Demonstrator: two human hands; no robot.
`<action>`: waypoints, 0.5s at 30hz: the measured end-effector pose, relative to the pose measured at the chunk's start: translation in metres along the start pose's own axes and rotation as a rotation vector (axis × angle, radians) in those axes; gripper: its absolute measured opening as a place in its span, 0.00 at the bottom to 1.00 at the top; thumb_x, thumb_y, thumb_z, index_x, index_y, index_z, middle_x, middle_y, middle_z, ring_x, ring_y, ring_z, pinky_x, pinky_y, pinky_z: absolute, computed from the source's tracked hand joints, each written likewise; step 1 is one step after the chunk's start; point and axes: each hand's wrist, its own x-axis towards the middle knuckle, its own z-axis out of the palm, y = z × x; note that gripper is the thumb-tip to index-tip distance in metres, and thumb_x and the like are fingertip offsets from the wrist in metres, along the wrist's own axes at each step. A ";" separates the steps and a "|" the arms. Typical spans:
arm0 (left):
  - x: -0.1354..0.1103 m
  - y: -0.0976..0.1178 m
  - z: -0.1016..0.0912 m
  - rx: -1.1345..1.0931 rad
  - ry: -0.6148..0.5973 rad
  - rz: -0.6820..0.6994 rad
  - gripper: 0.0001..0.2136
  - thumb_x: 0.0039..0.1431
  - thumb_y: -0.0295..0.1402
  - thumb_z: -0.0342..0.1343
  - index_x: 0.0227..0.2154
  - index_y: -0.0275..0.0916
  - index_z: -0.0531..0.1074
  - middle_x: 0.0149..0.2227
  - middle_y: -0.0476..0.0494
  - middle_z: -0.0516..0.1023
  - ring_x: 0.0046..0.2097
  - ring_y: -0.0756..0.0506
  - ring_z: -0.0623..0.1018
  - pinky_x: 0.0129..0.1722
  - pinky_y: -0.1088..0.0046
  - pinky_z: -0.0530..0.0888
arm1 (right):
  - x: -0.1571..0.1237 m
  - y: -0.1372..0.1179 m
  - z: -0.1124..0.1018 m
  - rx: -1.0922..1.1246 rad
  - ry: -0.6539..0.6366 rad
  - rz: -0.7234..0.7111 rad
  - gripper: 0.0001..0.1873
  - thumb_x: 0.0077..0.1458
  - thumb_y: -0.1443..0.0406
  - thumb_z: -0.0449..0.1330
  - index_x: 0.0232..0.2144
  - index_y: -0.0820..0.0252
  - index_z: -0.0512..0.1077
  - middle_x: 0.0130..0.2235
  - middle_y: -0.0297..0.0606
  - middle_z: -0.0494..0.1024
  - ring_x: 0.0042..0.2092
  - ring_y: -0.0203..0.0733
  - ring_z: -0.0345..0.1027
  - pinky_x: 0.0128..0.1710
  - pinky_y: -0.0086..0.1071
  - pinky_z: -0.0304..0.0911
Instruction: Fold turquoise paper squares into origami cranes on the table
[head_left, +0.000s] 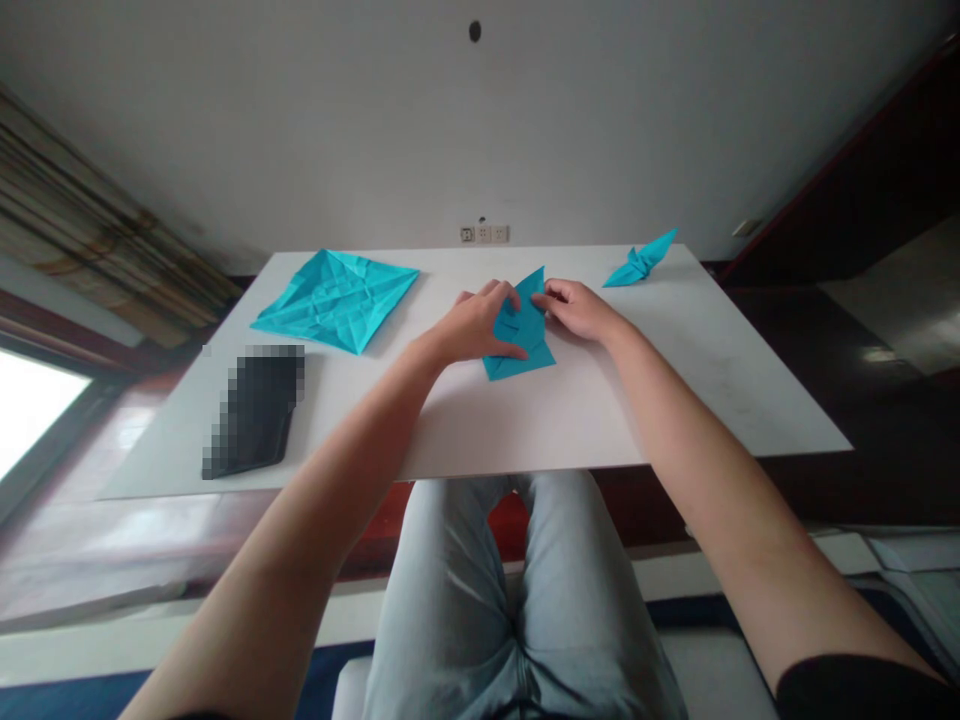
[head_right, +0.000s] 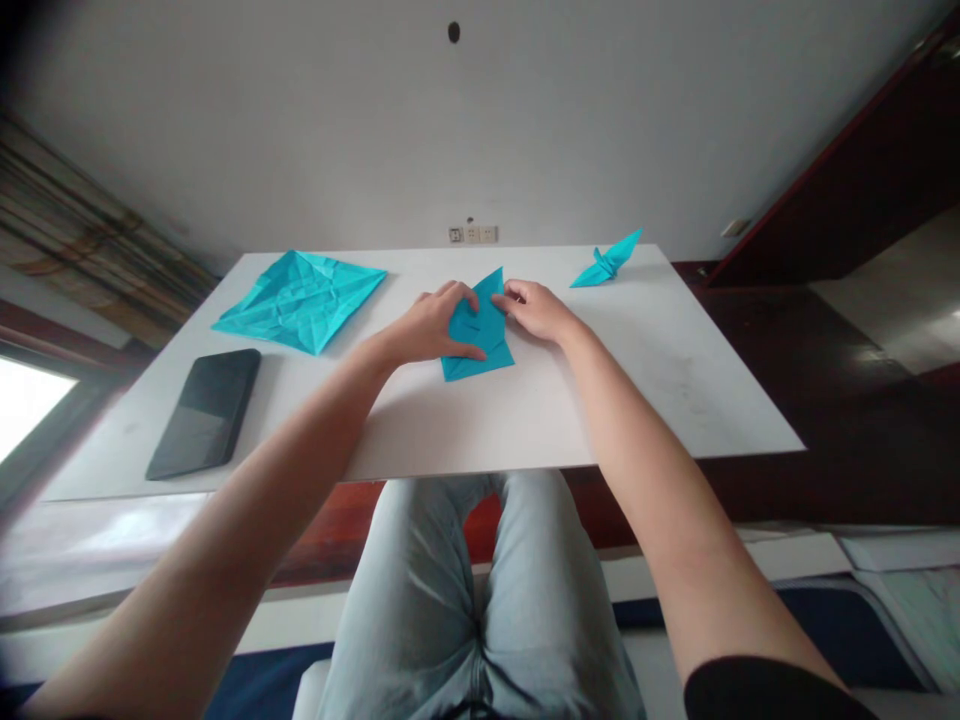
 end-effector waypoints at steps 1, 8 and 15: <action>0.000 -0.001 0.001 -0.004 0.005 0.000 0.39 0.52 0.49 0.80 0.62 0.43 0.69 0.65 0.32 0.76 0.65 0.27 0.80 0.70 0.46 0.68 | 0.001 0.001 0.000 -0.007 0.020 -0.007 0.29 0.64 0.39 0.66 0.27 0.52 0.66 0.28 0.32 0.71 0.35 0.43 0.63 0.38 0.38 0.58; -0.002 -0.009 -0.001 -0.070 0.038 -0.028 0.53 0.47 0.50 0.83 0.71 0.43 0.61 0.68 0.29 0.76 0.63 0.29 0.82 0.68 0.47 0.68 | 0.008 0.010 -0.002 -0.032 0.216 -0.014 0.14 0.61 0.51 0.65 0.32 0.52 0.71 0.34 0.37 0.79 0.39 0.48 0.72 0.46 0.43 0.65; -0.006 -0.009 -0.021 0.018 -0.056 -0.041 0.30 0.61 0.48 0.72 0.64 0.45 0.77 0.65 0.34 0.81 0.66 0.30 0.80 0.71 0.46 0.67 | 0.004 0.018 -0.015 -0.239 0.306 0.056 0.19 0.56 0.60 0.69 0.51 0.54 0.78 0.47 0.44 0.84 0.43 0.51 0.75 0.53 0.48 0.73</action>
